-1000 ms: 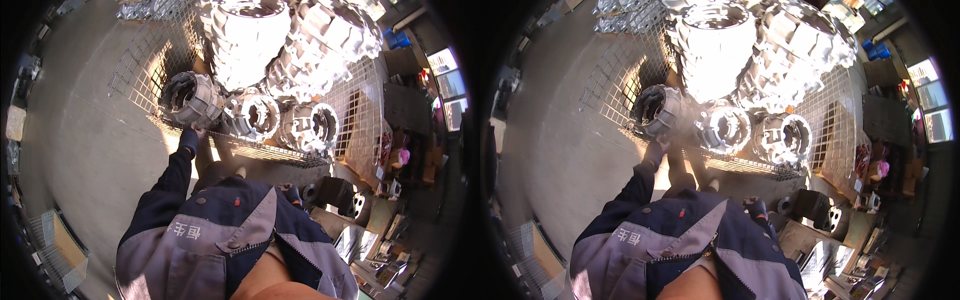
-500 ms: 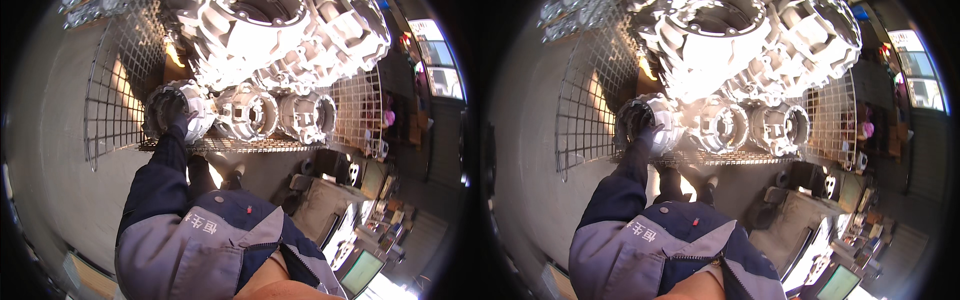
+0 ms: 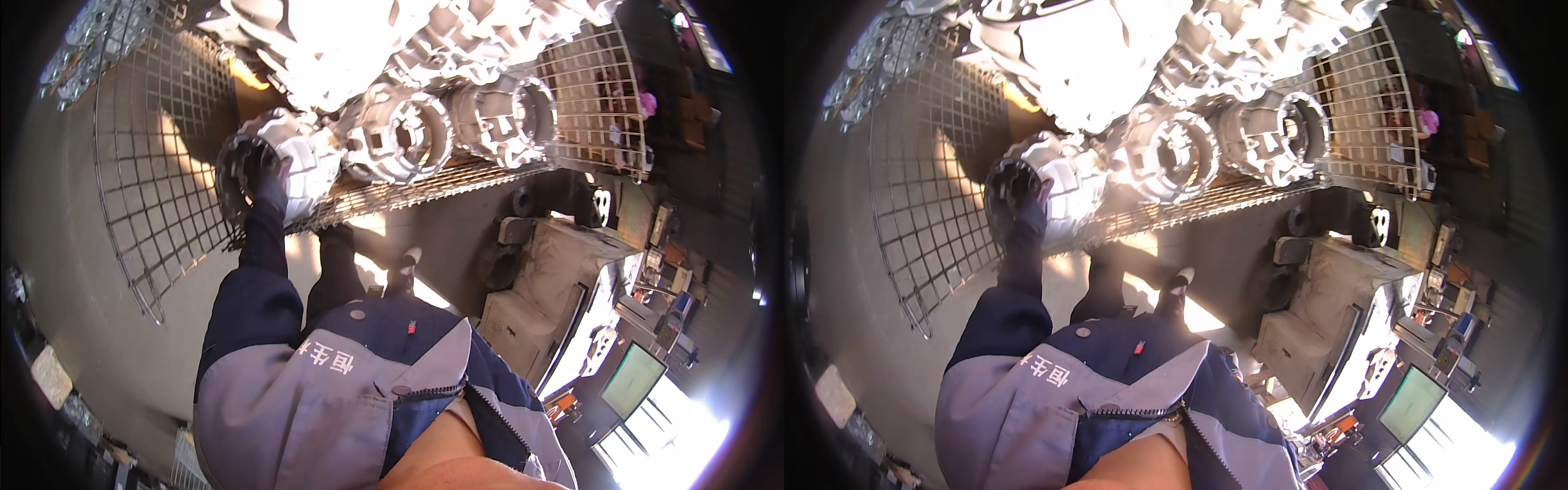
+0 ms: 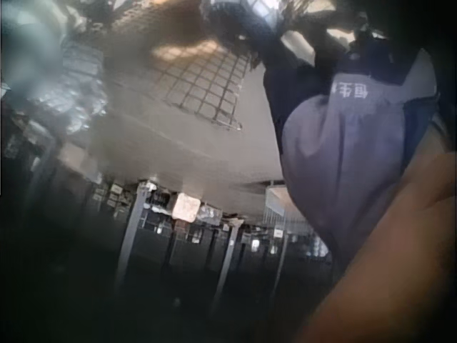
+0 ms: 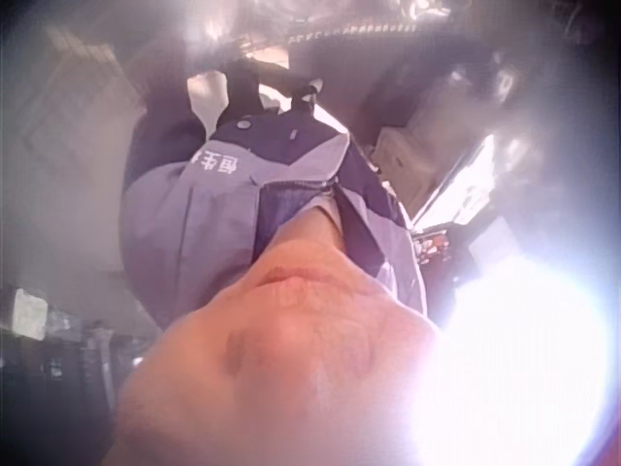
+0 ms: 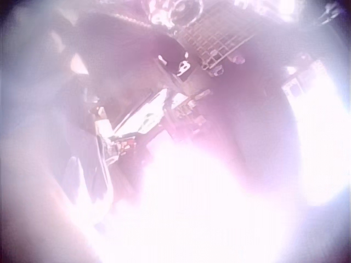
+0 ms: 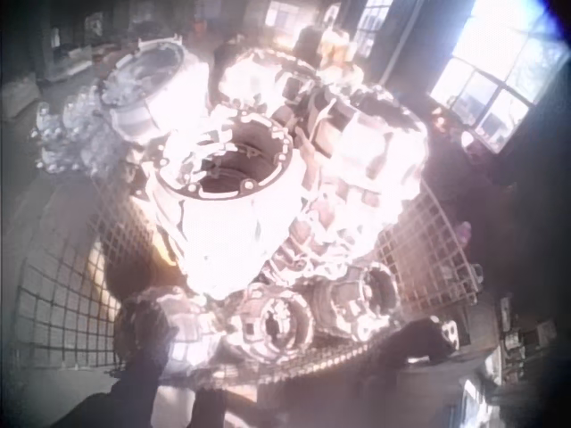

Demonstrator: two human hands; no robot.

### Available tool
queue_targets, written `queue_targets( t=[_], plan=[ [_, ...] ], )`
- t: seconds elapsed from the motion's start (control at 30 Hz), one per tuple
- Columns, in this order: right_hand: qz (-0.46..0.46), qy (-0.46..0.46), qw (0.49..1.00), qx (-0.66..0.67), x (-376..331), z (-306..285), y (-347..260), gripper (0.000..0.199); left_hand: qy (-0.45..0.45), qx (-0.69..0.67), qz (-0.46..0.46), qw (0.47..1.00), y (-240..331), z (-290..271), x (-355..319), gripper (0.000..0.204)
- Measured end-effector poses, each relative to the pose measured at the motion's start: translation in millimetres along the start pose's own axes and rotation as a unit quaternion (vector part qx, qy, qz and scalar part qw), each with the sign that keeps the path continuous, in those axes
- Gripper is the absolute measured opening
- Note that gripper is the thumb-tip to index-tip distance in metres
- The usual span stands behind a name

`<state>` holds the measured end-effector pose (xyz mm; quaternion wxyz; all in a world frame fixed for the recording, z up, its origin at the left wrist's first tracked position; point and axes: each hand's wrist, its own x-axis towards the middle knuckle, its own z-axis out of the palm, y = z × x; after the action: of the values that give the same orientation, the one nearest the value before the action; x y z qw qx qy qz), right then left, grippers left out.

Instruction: The person repeatedly picks up metal engine components from a wire basket, places them on a workbench, aligns them with a jig, and then moves them to a stack on the right. The cycle repeats with multiple identical parts throughout the clip.

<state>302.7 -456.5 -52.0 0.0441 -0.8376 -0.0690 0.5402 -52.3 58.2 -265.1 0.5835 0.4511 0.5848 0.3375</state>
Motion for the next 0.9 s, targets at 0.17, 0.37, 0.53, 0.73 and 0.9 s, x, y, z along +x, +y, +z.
queue_targets(
  t=[0.17, 0.37, 0.53, 0.73, 0.9],
  plan=[
    [0.009, -0.033, 0.998, -0.043, 10.7, 0.7, 14.9, 0.019, 0.030, 0.125, -0.025, 0.991, 6.6, 6.3, -6.9, 0.037],
    [-0.367, 0.039, 0.918, -0.147, 40.6, 19.1, -134.4, 0.014, 0.007, 0.173, -0.058, 0.983, 17.6, 19.4, -16.0, 0.049],
    [-0.538, 0.009, 0.811, -0.231, 56.0, 62.4, -382.2, 0.023, 0.125, 0.146, -0.010, 0.981, 48.9, 30.4, -65.2, 0.071],
    [-0.512, 0.070, 0.747, -0.417, 38.7, 168.5, -555.9, 0.077, 0.134, 0.259, 0.020, 0.956, 65.2, 14.6, -113.4, 0.065],
    [-0.444, 0.119, 0.724, -0.514, 51.1, 249.4, -597.6, 0.112, 0.074, 0.245, 0.025, 0.966, 64.7, -11.0, -87.0, 0.057]
  ],
)
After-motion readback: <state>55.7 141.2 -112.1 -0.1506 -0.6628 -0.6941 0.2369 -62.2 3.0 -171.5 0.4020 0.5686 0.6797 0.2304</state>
